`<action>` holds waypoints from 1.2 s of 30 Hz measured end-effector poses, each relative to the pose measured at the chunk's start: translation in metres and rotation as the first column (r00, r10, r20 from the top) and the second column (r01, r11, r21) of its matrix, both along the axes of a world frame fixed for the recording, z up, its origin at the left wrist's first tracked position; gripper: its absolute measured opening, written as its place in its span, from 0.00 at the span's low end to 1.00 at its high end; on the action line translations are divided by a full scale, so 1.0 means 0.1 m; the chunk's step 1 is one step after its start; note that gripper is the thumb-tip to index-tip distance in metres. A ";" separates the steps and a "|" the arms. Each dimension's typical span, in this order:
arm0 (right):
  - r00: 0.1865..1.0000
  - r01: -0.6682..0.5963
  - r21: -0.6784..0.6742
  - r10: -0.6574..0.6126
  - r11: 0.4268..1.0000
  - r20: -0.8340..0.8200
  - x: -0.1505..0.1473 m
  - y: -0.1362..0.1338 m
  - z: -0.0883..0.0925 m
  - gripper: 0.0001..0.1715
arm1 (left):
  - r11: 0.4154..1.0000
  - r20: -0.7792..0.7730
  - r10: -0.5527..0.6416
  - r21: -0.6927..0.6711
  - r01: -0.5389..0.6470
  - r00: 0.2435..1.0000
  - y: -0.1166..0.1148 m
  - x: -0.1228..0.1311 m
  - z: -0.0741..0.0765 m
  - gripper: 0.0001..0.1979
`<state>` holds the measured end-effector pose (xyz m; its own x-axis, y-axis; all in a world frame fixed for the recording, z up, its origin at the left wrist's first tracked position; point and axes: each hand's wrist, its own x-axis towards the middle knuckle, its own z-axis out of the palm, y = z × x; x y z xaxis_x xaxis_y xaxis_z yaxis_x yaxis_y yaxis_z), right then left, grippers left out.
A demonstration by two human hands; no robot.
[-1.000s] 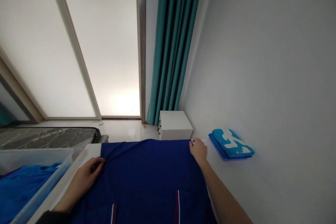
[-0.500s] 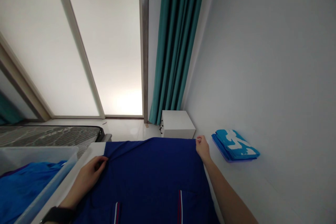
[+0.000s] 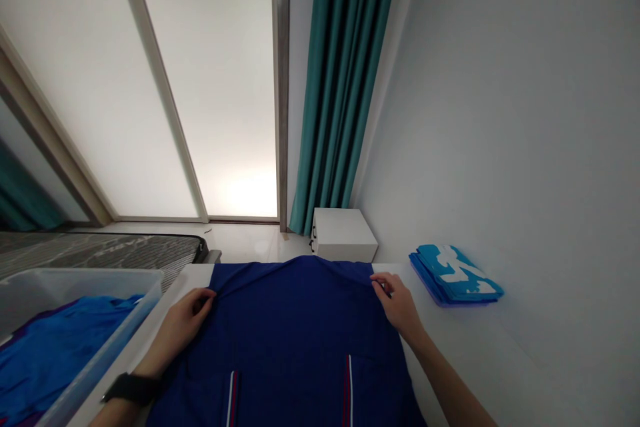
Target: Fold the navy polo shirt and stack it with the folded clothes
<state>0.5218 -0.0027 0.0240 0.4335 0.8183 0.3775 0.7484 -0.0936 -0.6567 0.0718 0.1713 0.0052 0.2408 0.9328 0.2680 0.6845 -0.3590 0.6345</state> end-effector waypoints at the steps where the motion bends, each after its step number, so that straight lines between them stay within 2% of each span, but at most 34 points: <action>1: 0.999 -0.041 -0.015 0.042 0.999 0.013 -0.06 -0.09 -0.03 0.15 | 1.000 -0.001 -0.002 -0.003 0.002 1.000 0.00 0.00 0.00 0.18; 3: 0.994 -0.102 -0.053 0.104 0.993 0.036 -0.15 -0.24 -0.11 0.14 | 1.000 -0.008 -0.007 -0.006 0.007 1.000 -0.01 0.00 0.00 0.18; 6: 0.987 -0.126 -0.138 0.138 0.982 0.086 -0.23 -0.37 -0.23 0.13 | 1.000 -0.026 -0.004 0.005 0.004 1.000 -0.01 -0.01 0.00 0.17; 11: 0.973 -0.116 -0.239 0.159 0.964 0.169 -0.23 -0.38 -0.34 0.10 | 1.000 -0.032 -0.001 0.020 0.002 0.999 -0.01 -0.01 -0.01 0.17; 14: 0.981 -0.092 -0.225 0.127 0.970 0.146 -0.20 -0.34 -0.38 0.11 | 1.000 -0.022 0.013 -0.004 -0.013 1.000 -0.01 0.00 -0.01 0.18; 16: 0.992 -0.071 -0.213 0.091 0.974 0.085 -0.16 -0.31 -0.41 0.14 | 0.998 -0.002 0.055 -0.016 -0.055 0.998 0.01 0.00 -0.01 0.19; 20: 0.997 0.078 -0.296 -0.081 0.952 0.003 -0.06 -0.17 -0.44 0.22 | 0.990 0.016 0.133 -0.054 -0.132 0.991 0.07 0.02 0.04 0.23; 22: 0.989 0.145 -0.367 -0.139 0.919 0.044 0.00 -0.07 -0.43 0.18 | 0.982 -0.033 0.143 -0.116 -0.146 0.989 0.12 0.05 0.09 0.23; 25: 0.992 0.125 -0.401 -0.108 0.907 0.067 0.05 0.05 -0.39 0.12 | 0.967 -0.105 0.108 -0.220 -0.129 0.989 0.17 0.08 0.16 0.15; 29: 0.996 0.080 -0.357 -0.063 0.931 0.058 0.04 0.09 -0.29 0.15 | 0.972 -0.090 0.086 -0.212 -0.103 0.992 0.16 0.12 0.24 0.12; 34: 0.994 0.096 -0.087 -0.100 0.992 -0.038 -0.04 -0.02 -0.08 0.17 | 0.991 0.070 0.066 -0.118 -0.057 0.995 0.05 0.12 0.35 0.15; 36: 0.996 0.082 -0.042 -0.084 0.996 -0.043 -0.08 -0.11 0.00 0.18 | 0.993 0.139 0.031 -0.113 -0.015 0.990 -0.04 0.09 0.39 0.15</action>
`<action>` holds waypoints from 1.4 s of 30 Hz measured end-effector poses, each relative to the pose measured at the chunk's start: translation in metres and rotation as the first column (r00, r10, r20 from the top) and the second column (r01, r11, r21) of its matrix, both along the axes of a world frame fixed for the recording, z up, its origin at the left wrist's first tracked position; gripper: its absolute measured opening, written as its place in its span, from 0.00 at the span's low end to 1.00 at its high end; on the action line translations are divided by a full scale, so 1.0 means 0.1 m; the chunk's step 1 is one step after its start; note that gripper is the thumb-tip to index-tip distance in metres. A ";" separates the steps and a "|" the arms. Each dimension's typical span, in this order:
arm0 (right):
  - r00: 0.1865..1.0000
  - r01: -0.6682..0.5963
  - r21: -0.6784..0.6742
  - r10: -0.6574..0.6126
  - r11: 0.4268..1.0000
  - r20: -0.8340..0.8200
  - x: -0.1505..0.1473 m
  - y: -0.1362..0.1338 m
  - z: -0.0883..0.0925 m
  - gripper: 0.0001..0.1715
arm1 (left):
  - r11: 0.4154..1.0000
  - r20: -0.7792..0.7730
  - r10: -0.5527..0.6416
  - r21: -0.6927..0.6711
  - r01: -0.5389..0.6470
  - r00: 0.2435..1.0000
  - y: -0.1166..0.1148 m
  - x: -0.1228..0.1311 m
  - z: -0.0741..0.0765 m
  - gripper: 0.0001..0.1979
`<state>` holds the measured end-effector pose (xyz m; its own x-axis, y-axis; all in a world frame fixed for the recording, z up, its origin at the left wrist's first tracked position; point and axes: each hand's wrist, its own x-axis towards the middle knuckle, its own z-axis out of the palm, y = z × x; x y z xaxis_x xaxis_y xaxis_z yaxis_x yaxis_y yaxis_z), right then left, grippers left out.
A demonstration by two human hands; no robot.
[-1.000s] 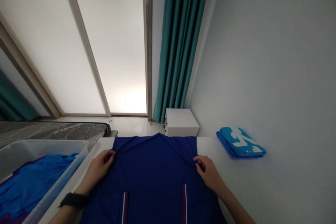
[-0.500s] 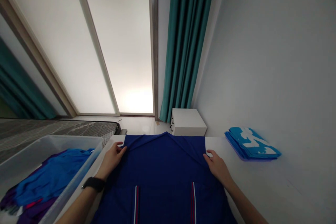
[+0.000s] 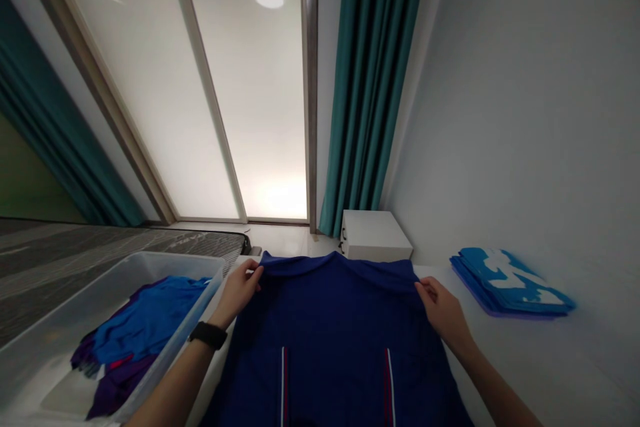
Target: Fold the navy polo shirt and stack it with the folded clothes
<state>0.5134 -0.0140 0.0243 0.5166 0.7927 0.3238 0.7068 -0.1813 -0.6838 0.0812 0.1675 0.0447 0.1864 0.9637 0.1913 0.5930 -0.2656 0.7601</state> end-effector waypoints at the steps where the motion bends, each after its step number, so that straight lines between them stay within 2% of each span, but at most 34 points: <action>1: 1.000 -0.019 0.017 0.019 1.000 0.012 -0.02 -0.05 0.03 0.18 | 1.000 0.021 -0.023 -0.002 0.023 1.000 -0.05 -0.02 0.02 0.15; 4: 0.992 -0.118 0.073 0.114 0.990 0.057 -0.06 -0.24 0.05 0.16 | 0.996 0.025 -0.087 0.012 0.086 0.996 -0.22 -0.11 0.05 0.13; 7: 0.976 -0.209 0.077 0.204 0.975 0.072 -0.05 -0.42 -0.04 0.13 | 0.989 -0.123 -0.115 0.080 0.125 0.986 -0.39 -0.23 0.00 0.10; 10: 0.966 -0.244 0.004 0.243 0.970 0.092 -0.01 -0.54 -0.19 0.11 | 0.979 -0.327 -0.092 0.142 0.145 0.940 -0.51 -0.34 -0.11 0.08; 14: 0.948 -0.265 -0.110 0.280 0.958 0.153 0.04 -0.57 -0.34 0.06 | 0.986 -0.468 -0.101 0.072 0.151 0.878 -0.56 -0.42 -0.21 0.14; 17: 0.945 -0.226 -0.149 0.253 0.963 0.206 0.06 -0.54 -0.39 0.05 | 0.991 -0.477 -0.099 0.031 0.130 0.873 -0.54 -0.42 -0.18 0.21; 21: 0.954 -0.142 -0.150 0.176 0.978 0.242 0.08 -0.48 -0.40 0.15 | 0.997 -0.507 -0.057 0.017 0.076 0.860 -0.49 -0.38 -0.16 0.24; 23: 0.959 -0.053 -0.118 0.084 0.992 0.270 0.08 -0.45 -0.39 0.18 | 0.998 -0.544 -0.044 0.014 0.061 0.838 -0.47 -0.37 -0.18 0.24; 26: 0.935 0.037 -0.019 -0.028 0.999 0.354 0.01 -0.39 -0.34 0.15 | 0.998 -0.578 -0.037 0.021 0.060 0.815 -0.44 -0.35 -0.19 0.22; 29: 0.899 -0.054 0.017 0.041 0.998 0.436 -0.20 -0.25 -0.26 0.10 | 0.999 -0.573 -0.017 0.021 0.036 0.819 -0.42 -0.31 -0.18 0.19; 32: 0.846 -0.203 -0.055 0.204 0.978 0.493 -0.55 -0.04 -0.17 0.08 | 1.000 -0.554 0.016 0.004 -0.017 0.832 -0.41 -0.28 -0.17 0.18; 36: 0.777 -0.337 -0.135 0.356 0.932 0.520 -1.10 0.29 -0.07 0.09 | 0.998 -0.528 0.069 0.040 -0.057 0.847 -0.41 -0.27 -0.23 0.18; 42: 0.706 -0.524 -0.186 0.545 0.832 0.452 -1.90 0.75 0.10 0.10 | 0.996 -0.474 0.081 0.078 -0.050 0.877 -0.40 -0.30 -0.32 0.19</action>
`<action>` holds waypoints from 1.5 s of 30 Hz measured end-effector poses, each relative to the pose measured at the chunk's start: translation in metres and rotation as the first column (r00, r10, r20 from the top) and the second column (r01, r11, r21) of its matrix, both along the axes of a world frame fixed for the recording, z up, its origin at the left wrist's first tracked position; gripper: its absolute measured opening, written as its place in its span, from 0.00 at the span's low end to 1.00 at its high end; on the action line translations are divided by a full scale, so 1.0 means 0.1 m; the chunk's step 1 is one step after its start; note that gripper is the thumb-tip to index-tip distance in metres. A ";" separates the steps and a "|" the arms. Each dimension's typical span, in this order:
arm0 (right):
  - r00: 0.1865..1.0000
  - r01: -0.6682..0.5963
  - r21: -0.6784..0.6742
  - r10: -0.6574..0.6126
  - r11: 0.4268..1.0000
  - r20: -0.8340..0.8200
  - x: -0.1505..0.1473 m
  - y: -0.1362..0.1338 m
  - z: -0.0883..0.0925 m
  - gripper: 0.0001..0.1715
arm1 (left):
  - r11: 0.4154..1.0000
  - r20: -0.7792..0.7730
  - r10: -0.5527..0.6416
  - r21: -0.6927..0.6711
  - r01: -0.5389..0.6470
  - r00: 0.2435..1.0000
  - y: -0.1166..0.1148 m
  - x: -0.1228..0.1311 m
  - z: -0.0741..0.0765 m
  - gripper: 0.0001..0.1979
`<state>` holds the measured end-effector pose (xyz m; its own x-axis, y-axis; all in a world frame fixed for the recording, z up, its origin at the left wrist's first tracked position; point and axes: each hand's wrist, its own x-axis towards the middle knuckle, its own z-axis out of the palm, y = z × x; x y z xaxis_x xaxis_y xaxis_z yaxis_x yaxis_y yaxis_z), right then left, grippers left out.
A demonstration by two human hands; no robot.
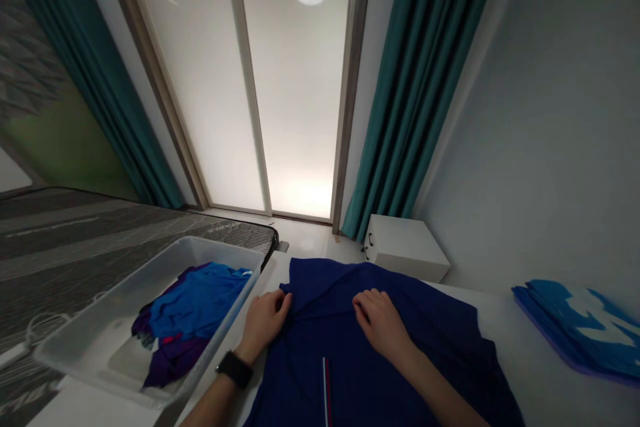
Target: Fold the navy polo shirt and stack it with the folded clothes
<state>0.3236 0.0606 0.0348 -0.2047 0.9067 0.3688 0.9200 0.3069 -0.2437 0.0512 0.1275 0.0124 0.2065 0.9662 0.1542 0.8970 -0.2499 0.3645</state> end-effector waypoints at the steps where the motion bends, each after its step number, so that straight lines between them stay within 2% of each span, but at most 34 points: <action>1: 0.999 -0.037 -0.015 0.037 0.999 -0.015 -0.13 0.08 0.02 0.10 | 1.000 0.010 0.003 -0.008 -0.003 1.000 0.00 0.00 0.00 0.19; 6: 0.985 -0.158 -0.077 0.152 0.984 -0.076 -0.66 0.58 0.00 0.10 | 1.000 0.052 0.023 -0.022 -0.022 0.998 0.00 0.00 0.01 0.18; 13: 0.993 -0.095 -0.097 0.087 0.991 -0.080 -1.11 1.32 -0.19 0.13 | 0.999 0.109 0.044 -0.028 -0.041 0.993 -0.02 0.02 -0.02 0.12; 17: 0.997 -0.046 -0.111 0.038 0.993 -0.069 -1.26 1.55 -0.29 0.17 | 0.998 0.116 0.050 -0.043 -0.045 0.992 -0.02 0.01 -0.02 0.10; 21: 0.998 -0.048 -0.145 0.040 0.988 -0.058 -1.32 1.68 -0.36 0.23 | 0.996 0.119 0.057 -0.069 -0.049 0.991 -0.03 0.01 0.00 0.08; 28: 0.993 -0.086 -0.168 0.071 0.982 -0.097 -1.30 1.79 -0.38 0.11 | 0.995 0.122 0.065 -0.084 -0.055 0.990 -0.05 0.02 0.02 0.08; 33: 0.980 -0.118 -0.141 0.092 0.983 -0.177 -1.22 1.75 -0.30 0.13 | 0.996 0.111 0.052 -0.078 -0.043 0.992 -0.04 0.01 0.02 0.07; 38: 0.962 -0.170 -0.076 0.149 0.982 -0.228 -1.08 1.61 -0.14 0.20 | 0.997 0.106 0.041 -0.072 -0.034 0.993 -0.04 0.02 0.03 0.05; 42: 0.957 -0.199 -0.034 0.187 0.979 -0.223 -0.94 1.41 0.03 0.15 | 0.997 0.113 0.022 -0.073 -0.014 0.993 -0.05 0.01 0.05 0.07; 45: 0.965 -0.173 0.024 0.175 0.985 -0.194 -0.83 1.22 0.18 0.14 | 0.995 0.149 -0.012 -0.092 0.025 0.989 -0.05 -0.01 0.06 0.06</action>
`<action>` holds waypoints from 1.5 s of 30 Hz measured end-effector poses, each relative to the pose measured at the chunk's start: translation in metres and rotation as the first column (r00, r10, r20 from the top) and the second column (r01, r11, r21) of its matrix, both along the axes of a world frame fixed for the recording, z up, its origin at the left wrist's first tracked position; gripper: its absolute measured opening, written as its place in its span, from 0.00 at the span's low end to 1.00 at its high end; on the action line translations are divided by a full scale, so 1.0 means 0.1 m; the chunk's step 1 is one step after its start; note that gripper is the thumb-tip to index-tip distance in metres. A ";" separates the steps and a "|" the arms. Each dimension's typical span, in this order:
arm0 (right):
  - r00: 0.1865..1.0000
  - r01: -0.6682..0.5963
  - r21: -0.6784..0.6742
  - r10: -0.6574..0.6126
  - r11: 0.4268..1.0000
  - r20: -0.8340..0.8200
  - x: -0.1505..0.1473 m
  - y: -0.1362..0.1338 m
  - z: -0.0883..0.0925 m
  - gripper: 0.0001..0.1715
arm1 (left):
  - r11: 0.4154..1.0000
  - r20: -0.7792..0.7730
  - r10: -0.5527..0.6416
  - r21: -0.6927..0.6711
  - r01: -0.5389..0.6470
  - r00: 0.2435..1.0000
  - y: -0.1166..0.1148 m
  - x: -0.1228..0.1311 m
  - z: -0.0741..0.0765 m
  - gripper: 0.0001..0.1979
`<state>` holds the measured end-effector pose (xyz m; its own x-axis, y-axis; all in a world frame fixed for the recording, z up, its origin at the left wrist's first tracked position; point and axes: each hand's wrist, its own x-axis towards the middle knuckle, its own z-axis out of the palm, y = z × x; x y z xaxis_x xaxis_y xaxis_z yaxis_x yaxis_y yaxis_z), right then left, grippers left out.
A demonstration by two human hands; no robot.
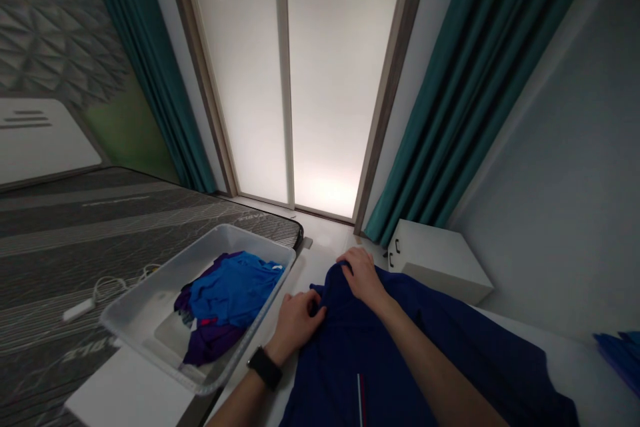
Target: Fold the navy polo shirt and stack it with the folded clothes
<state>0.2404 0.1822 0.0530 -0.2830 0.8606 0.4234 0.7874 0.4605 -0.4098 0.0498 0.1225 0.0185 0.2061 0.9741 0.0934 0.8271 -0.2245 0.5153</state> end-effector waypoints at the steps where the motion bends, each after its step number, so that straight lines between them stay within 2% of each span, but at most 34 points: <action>1: 1.000 0.011 0.022 -0.011 1.000 0.000 0.04 -0.06 0.05 0.14 | 1.000 0.011 -0.008 -0.006 0.008 1.000 0.00 -0.01 0.00 0.06; 3: 0.999 0.026 0.041 -0.024 0.999 -0.040 0.11 -0.18 0.16 0.14 | 1.000 0.031 0.008 -0.011 -0.007 0.999 0.00 -0.01 0.02 0.06; 6: 0.976 0.048 0.005 -0.046 0.999 -0.211 0.18 -0.30 0.28 0.14 | 0.998 0.086 0.057 -0.013 -0.056 0.995 0.04 0.00 0.06 0.08; 10: 0.872 -0.002 -0.097 -0.046 0.995 -0.488 0.19 -0.40 0.36 0.13 | 0.999 0.259 0.020 -0.042 -0.009 0.966 0.20 0.08 0.18 0.08; 13: 0.795 -0.060 -0.134 -0.034 0.989 -0.605 0.16 -0.44 0.38 0.13 | 1.000 0.329 -0.003 0.026 -0.006 0.944 0.39 0.14 0.28 0.08; 16: 0.796 -0.045 -0.089 -0.018 0.995 -0.606 0.17 -0.49 0.41 0.12 | 0.996 0.334 -0.039 0.092 0.009 0.942 0.60 0.19 0.34 0.09; 20: 0.860 0.001 0.037 0.018 0.999 -0.510 0.20 -0.52 0.43 0.11 | 0.986 0.328 -0.122 0.145 0.077 0.937 0.77 0.24 0.32 0.13; 23: 0.876 0.015 0.051 0.012 0.999 -0.482 0.21 -0.46 0.39 0.12 | 0.979 0.317 -0.095 0.204 0.030 0.944 0.69 0.26 0.25 0.20; 26: 0.867 0.039 0.027 -0.021 0.999 -0.498 0.21 -0.31 0.32 0.11 | 0.967 0.290 -0.042 0.252 -0.034 0.956 0.43 0.27 0.15 0.17; 27: 0.864 0.044 0.021 -0.027 0.999 -0.503 0.21 -0.26 0.29 0.11 | 0.966 0.263 -0.070 0.258 0.000 0.962 0.34 0.27 0.12 0.15; 29: 0.859 0.048 0.017 -0.033 0.999 -0.511 0.20 -0.16 0.25 0.11 | 0.949 0.141 -0.234 0.249 0.194 0.962 0.18 0.27 0.06 0.15; 31: 0.854 0.048 0.020 -0.031 0.999 -0.519 0.18 -0.09 0.24 0.11 | 0.908 0.031 -0.374 0.215 0.359 0.927 0.09 0.27 0.00 0.16; 32: 0.852 0.045 0.024 -0.026 0.999 -0.523 0.17 -0.07 0.25 0.11 | 0.895 -0.007 -0.405 0.201 0.398 0.914 0.07 0.26 -0.02 0.17; 39: 0.842 -0.017 0.093 0.064 0.995 -0.536 0.13 -0.04 0.44 0.11 | 0.901 -0.137 -0.368 0.190 0.389 0.920 0.26 0.23 -0.14 0.22; 42: 0.831 -0.023 0.109 0.079 0.994 -0.550 0.11 -0.08 0.50 0.11 | 0.913 -0.118 -0.344 0.191 0.361 0.932 0.38 0.23 -0.16 0.22; 45: 0.834 -0.003 0.091 0.053 0.996 -0.549 0.10 -0.14 0.53 0.11 | 0.935 -0.025 -0.311 0.174 0.310 0.950 0.48 0.23 -0.16 0.22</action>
